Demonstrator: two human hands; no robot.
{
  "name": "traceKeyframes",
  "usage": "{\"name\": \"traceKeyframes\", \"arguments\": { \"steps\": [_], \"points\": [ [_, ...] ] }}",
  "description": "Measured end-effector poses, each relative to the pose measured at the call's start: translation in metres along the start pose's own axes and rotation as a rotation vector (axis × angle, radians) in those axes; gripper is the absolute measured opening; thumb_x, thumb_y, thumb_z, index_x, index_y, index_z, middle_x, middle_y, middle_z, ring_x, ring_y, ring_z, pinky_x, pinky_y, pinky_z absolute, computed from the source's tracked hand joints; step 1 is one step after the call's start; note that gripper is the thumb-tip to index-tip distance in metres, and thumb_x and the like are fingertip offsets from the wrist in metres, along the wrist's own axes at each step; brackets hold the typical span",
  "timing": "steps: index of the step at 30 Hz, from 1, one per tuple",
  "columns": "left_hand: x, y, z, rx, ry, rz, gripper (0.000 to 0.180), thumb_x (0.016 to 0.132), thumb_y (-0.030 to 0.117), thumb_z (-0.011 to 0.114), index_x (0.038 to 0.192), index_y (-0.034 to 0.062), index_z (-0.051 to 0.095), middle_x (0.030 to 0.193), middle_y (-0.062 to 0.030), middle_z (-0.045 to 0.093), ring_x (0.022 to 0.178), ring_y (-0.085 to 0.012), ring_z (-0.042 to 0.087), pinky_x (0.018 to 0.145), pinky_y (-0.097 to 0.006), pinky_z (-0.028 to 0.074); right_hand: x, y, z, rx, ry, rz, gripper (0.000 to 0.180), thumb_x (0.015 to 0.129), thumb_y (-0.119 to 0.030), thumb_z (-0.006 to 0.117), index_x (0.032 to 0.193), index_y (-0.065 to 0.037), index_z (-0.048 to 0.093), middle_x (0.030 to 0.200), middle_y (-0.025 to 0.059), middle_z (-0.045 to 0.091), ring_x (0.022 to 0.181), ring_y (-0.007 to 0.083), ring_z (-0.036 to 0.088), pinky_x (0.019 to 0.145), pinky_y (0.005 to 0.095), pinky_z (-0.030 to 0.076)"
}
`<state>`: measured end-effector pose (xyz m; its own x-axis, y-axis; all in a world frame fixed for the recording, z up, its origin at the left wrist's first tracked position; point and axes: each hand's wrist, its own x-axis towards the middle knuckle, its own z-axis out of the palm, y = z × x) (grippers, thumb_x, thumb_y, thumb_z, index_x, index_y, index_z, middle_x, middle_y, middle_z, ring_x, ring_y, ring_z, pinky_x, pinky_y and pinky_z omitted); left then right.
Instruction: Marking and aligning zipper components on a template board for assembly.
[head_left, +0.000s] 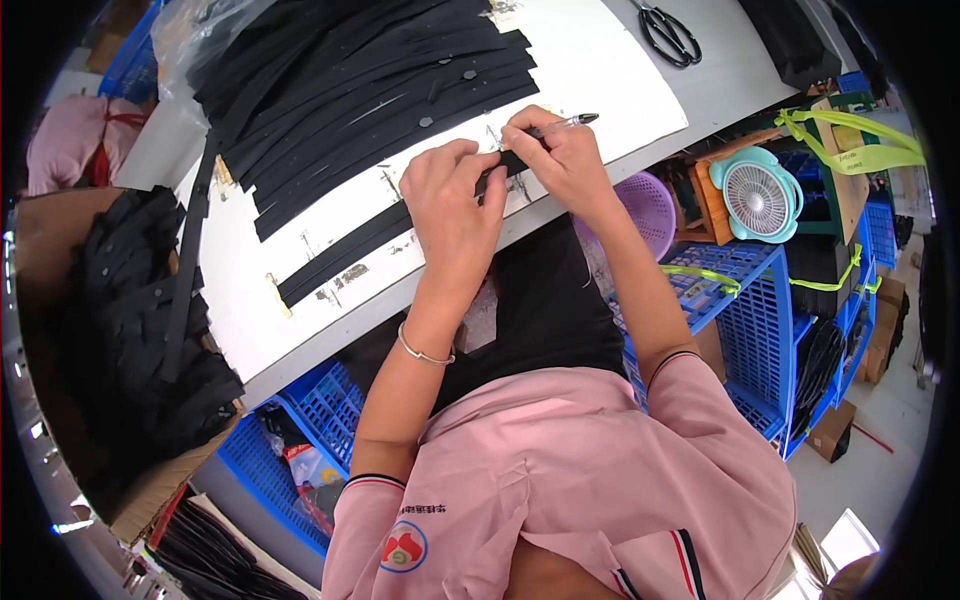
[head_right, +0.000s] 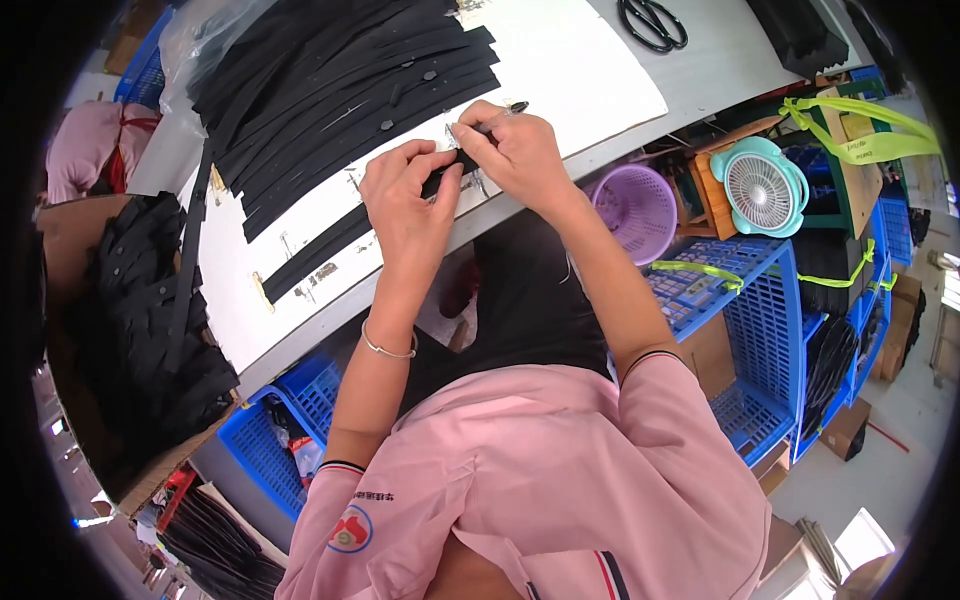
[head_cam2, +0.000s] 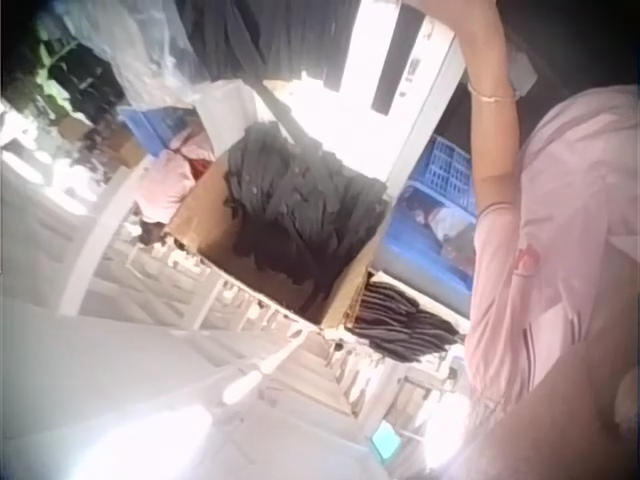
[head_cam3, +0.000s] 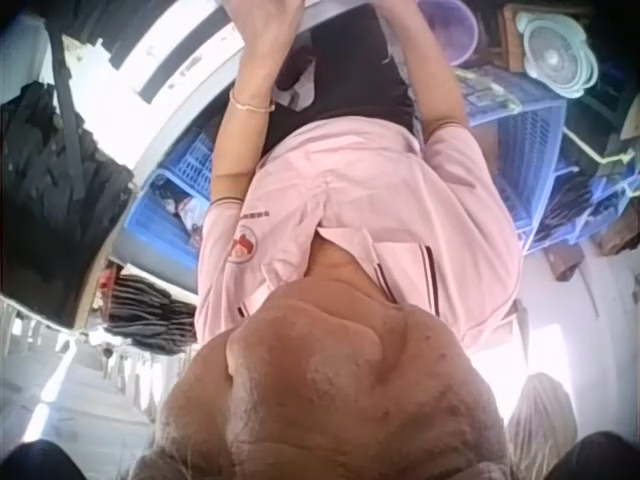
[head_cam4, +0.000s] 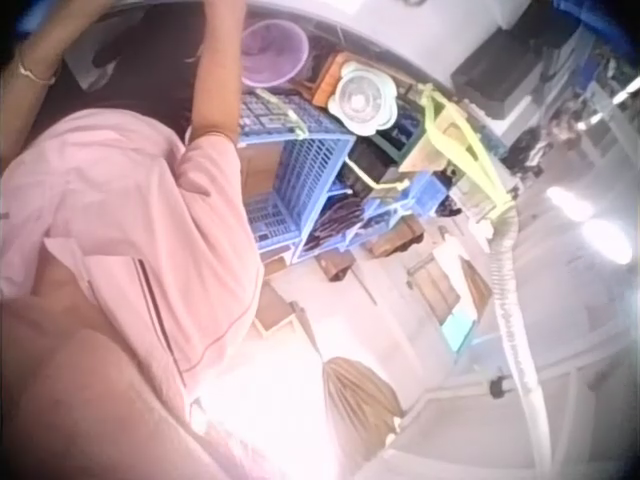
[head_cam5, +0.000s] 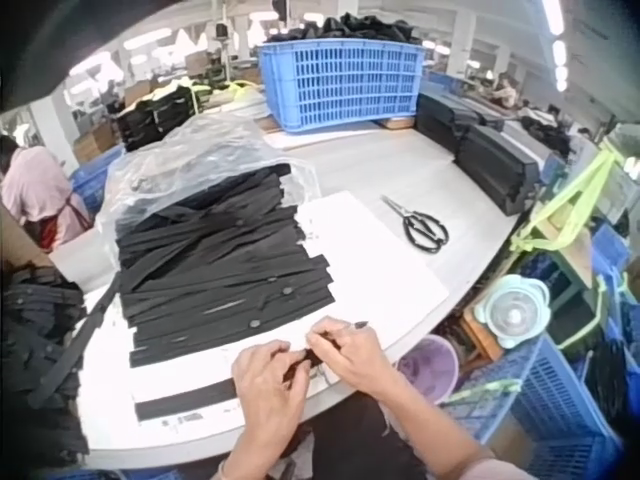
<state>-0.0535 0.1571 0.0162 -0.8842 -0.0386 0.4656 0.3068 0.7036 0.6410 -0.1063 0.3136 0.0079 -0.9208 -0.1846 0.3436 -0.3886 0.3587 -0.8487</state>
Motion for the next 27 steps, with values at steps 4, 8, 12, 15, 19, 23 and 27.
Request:
{"name": "traceKeyframes", "arguments": {
  "steps": [4, 8, 12, 15, 19, 23, 27],
  "points": [
    [-0.002, 0.001, 0.001, 0.002, 0.012, -0.02, 0.013, 0.08, 0.01, 0.078, 0.092, 0.0053, 0.077, 0.108, -0.0048, 0.069, 0.107, -0.0255, 0.059, 0.098, -0.04, 0.04, -0.001, -0.002, 0.001, -0.104, -0.016, -0.038, 0.02, 0.097, -0.021, 0.066, 0.088, -0.003, 0.07, 0.074, 0.0047, 0.065, 0.055, 0.0199, 0.056, 0.055, 0.0322, 0.045],
    [-0.002, 0.002, 0.001, 0.008, 0.016, -0.014, 0.013, 0.08, 0.01, 0.079, 0.092, 0.0056, 0.077, 0.108, -0.0045, 0.069, 0.106, -0.0254, 0.059, 0.098, -0.04, 0.04, 0.0, -0.002, 0.006, -0.139, 0.074, -0.186, 0.019, 0.097, -0.021, 0.066, 0.088, -0.005, 0.07, 0.068, 0.0053, 0.064, 0.053, 0.0195, 0.057, 0.053, 0.0325, 0.045],
    [-0.002, 0.002, 0.003, 0.002, 0.029, -0.011, 0.013, 0.079, 0.01, 0.079, 0.091, 0.0059, 0.077, 0.108, -0.0043, 0.069, 0.106, -0.0252, 0.059, 0.098, -0.04, 0.04, -0.002, -0.002, -0.002, -0.072, 0.018, -0.009, 0.019, 0.095, -0.021, 0.066, 0.088, -0.004, 0.071, 0.065, 0.0066, 0.063, 0.053, 0.0197, 0.058, 0.053, 0.0327, 0.045],
    [0.0, 0.002, 0.003, -0.003, 0.039, -0.006, 0.013, 0.079, 0.01, 0.079, 0.091, 0.0063, 0.078, 0.108, -0.0045, 0.069, 0.105, -0.0252, 0.06, 0.098, -0.04, 0.04, -0.003, 0.003, -0.007, -0.031, -0.061, -0.041, 0.019, 0.093, -0.022, 0.066, 0.087, -0.005, 0.071, 0.065, 0.0073, 0.063, 0.053, 0.0206, 0.059, 0.053, 0.033, 0.046],
    [0.0, -0.006, 0.0, 0.005, 0.051, -0.006, 0.014, 0.079, 0.011, 0.08, 0.092, 0.0064, 0.078, 0.107, -0.0057, 0.07, 0.106, -0.026, 0.06, 0.097, -0.041, 0.041, 0.003, -0.008, -0.005, -0.065, -0.123, -0.025, 0.02, 0.092, -0.022, 0.065, 0.085, -0.004, 0.071, 0.068, 0.009, 0.065, 0.058, 0.0234, 0.062, 0.058, 0.0342, 0.048],
    [-0.003, -0.011, 0.0, -0.017, 0.009, -0.003, 0.016, 0.079, 0.013, 0.081, 0.093, 0.0062, 0.077, 0.11, -0.0085, 0.07, 0.108, -0.0288, 0.061, 0.096, -0.042, 0.043, 0.001, -0.006, -0.006, -0.156, -0.169, -0.071, 0.02, 0.092, -0.021, 0.064, 0.086, -0.004, 0.072, 0.073, 0.0111, 0.067, 0.064, 0.0256, 0.066, 0.063, 0.0349, 0.05],
    [0.002, -0.019, -0.022, -0.157, 0.002, -0.08, 0.017, 0.087, 0.016, 0.078, 0.102, 0.0078, 0.078, 0.113, -0.01, 0.072, 0.111, -0.0299, 0.063, 0.098, -0.041, 0.048, -0.008, 0.001, -0.012, 0.146, -0.058, 0.084, 0.02, 0.099, -0.016, 0.065, 0.087, -0.001, 0.072, 0.075, 0.0059, 0.069, 0.067, 0.0122, 0.063, 0.061, 0.0294, 0.047]
  ]
}}
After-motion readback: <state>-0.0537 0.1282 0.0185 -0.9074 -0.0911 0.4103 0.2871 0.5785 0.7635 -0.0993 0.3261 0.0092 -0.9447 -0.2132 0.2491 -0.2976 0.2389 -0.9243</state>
